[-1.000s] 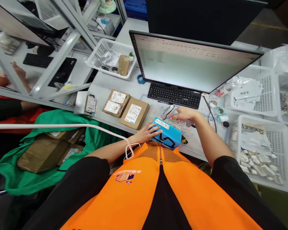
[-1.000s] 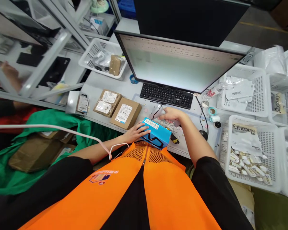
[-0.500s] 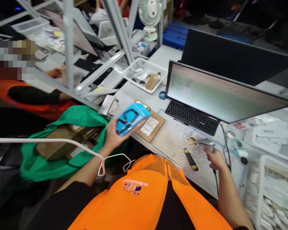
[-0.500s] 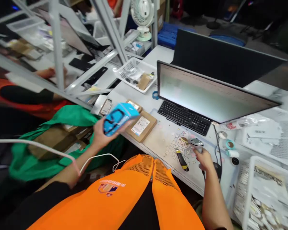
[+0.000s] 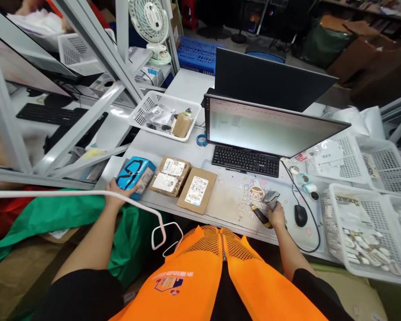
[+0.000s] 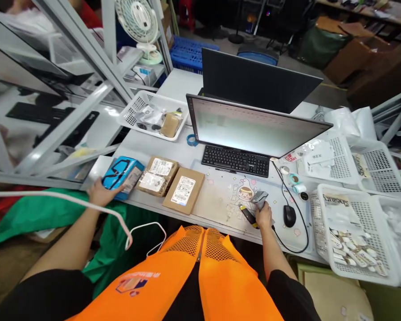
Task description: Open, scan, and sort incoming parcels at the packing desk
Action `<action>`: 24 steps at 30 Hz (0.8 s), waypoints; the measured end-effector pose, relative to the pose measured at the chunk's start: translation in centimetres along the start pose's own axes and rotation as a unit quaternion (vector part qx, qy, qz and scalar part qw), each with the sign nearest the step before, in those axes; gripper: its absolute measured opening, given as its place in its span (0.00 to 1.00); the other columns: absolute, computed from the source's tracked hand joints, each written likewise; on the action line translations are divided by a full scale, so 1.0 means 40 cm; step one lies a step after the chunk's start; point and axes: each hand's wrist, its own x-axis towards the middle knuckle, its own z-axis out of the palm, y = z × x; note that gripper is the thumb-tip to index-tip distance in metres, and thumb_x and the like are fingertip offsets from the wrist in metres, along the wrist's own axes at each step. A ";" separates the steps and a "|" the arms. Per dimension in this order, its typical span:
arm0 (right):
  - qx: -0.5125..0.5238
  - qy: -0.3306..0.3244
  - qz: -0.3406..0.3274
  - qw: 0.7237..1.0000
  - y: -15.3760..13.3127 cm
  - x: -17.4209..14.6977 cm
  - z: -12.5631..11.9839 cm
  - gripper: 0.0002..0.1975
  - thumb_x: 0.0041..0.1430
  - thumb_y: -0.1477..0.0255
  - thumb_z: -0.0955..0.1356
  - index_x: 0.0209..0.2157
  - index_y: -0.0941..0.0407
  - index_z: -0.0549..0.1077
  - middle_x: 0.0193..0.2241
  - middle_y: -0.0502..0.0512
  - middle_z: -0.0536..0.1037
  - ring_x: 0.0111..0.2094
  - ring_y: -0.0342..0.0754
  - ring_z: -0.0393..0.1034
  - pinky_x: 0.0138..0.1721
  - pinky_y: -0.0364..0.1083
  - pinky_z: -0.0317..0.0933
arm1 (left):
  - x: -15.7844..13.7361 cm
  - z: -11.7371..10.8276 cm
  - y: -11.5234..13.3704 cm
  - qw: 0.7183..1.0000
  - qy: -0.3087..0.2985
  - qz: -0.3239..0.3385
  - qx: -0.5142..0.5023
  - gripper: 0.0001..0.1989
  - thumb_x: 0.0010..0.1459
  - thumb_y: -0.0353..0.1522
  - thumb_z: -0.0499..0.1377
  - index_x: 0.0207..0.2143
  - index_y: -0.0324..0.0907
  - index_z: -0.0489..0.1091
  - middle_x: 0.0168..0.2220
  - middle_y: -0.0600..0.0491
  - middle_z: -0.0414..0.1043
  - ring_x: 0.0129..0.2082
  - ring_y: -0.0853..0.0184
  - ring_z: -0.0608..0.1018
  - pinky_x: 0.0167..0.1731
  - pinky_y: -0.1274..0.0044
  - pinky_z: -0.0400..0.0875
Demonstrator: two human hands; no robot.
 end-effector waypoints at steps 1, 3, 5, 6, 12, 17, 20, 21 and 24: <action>-0.002 0.002 0.008 1.000 0.000 -0.004 0.012 0.32 0.70 0.69 0.63 0.71 0.68 0.58 0.61 0.78 0.73 0.62 0.64 0.72 0.61 0.54 0.65 | 0.002 0.015 0.003 1.000 -0.021 -0.001 0.009 0.60 0.56 0.49 0.73 0.75 0.22 0.49 0.70 0.19 0.53 0.72 0.33 0.57 0.71 0.48 0.50; -0.005 0.000 0.020 1.000 0.003 -0.007 0.033 0.33 0.70 0.68 0.64 0.71 0.67 0.57 0.62 0.77 0.73 0.63 0.65 0.71 0.61 0.54 0.65 | -0.006 0.041 0.007 0.999 -0.031 -0.007 0.021 0.60 0.57 0.52 0.72 0.75 0.23 0.49 0.71 0.20 0.52 0.72 0.32 0.56 0.71 0.48 0.50; -0.008 -0.004 0.028 1.000 0.007 -0.006 0.046 0.34 0.69 0.68 0.65 0.72 0.66 0.57 0.63 0.76 0.72 0.63 0.65 0.71 0.62 0.55 0.65 | -0.020 0.057 0.003 1.000 -0.012 -0.010 0.026 0.60 0.58 0.54 0.70 0.76 0.26 0.47 0.73 0.21 0.49 0.72 0.30 0.53 0.68 0.42 0.51; -0.009 -0.007 0.030 0.999 0.009 -0.004 0.050 0.35 0.69 0.67 0.65 0.72 0.65 0.57 0.63 0.76 0.72 0.64 0.65 0.70 0.62 0.55 0.65 | -0.025 0.061 -0.003 1.000 -0.003 -0.009 0.028 0.59 0.59 0.56 0.68 0.76 0.28 0.47 0.73 0.22 0.48 0.72 0.30 0.51 0.67 0.40 0.50; -0.013 -0.021 0.025 0.999 0.029 0.015 0.060 0.37 0.67 0.66 0.66 0.72 0.65 0.57 0.65 0.76 0.71 0.64 0.67 0.70 0.62 0.56 0.65 | 0.025 0.039 -0.054 0.999 -0.021 -0.021 0.028 0.64 0.56 0.55 0.69 0.78 0.30 0.40 0.78 0.23 0.30 0.75 0.27 0.40 0.69 0.39 0.42; -0.003 -0.032 0.016 0.999 0.046 0.020 0.054 0.42 0.64 0.62 0.69 0.73 0.65 0.56 0.66 0.76 0.70 0.65 0.67 0.69 0.62 0.57 0.65 | 0.072 0.049 -0.060 0.995 -0.074 -0.054 0.029 0.65 0.59 0.54 0.68 0.78 0.23 0.36 0.76 0.17 0.27 0.77 0.30 0.39 0.72 0.46 0.39; 0.022 -0.006 -0.025 0.999 0.049 0.016 0.025 0.44 0.62 0.58 0.71 0.71 0.68 0.59 0.63 0.78 0.72 0.63 0.68 0.70 0.62 0.58 0.65 | 0.074 0.074 -0.069 0.998 -0.046 -0.022 0.038 0.63 0.62 0.54 0.65 0.77 0.20 0.37 0.76 0.16 0.29 0.77 0.31 0.40 0.72 0.45 0.38; 0.031 0.014 -0.045 0.998 0.045 0.017 0.010 0.43 0.63 0.57 0.70 0.70 0.69 0.60 0.63 0.79 0.72 0.63 0.68 0.69 0.63 0.58 0.64 | 0.074 0.081 -0.073 0.998 -0.041 -0.009 0.046 0.62 0.63 0.54 0.64 0.76 0.19 0.36 0.76 0.15 0.30 0.77 0.31 0.39 0.72 0.44 0.38; 0.037 0.079 -0.086 0.993 0.006 0.046 -0.041 0.38 0.68 0.58 0.65 0.70 0.69 0.60 0.65 0.79 0.69 0.67 0.67 0.64 0.68 0.60 0.59 | 0.082 0.092 -0.081 0.996 -0.040 0.005 0.074 0.61 0.64 0.54 0.61 0.75 0.16 0.36 0.76 0.16 0.33 0.77 0.32 0.41 0.72 0.43 0.38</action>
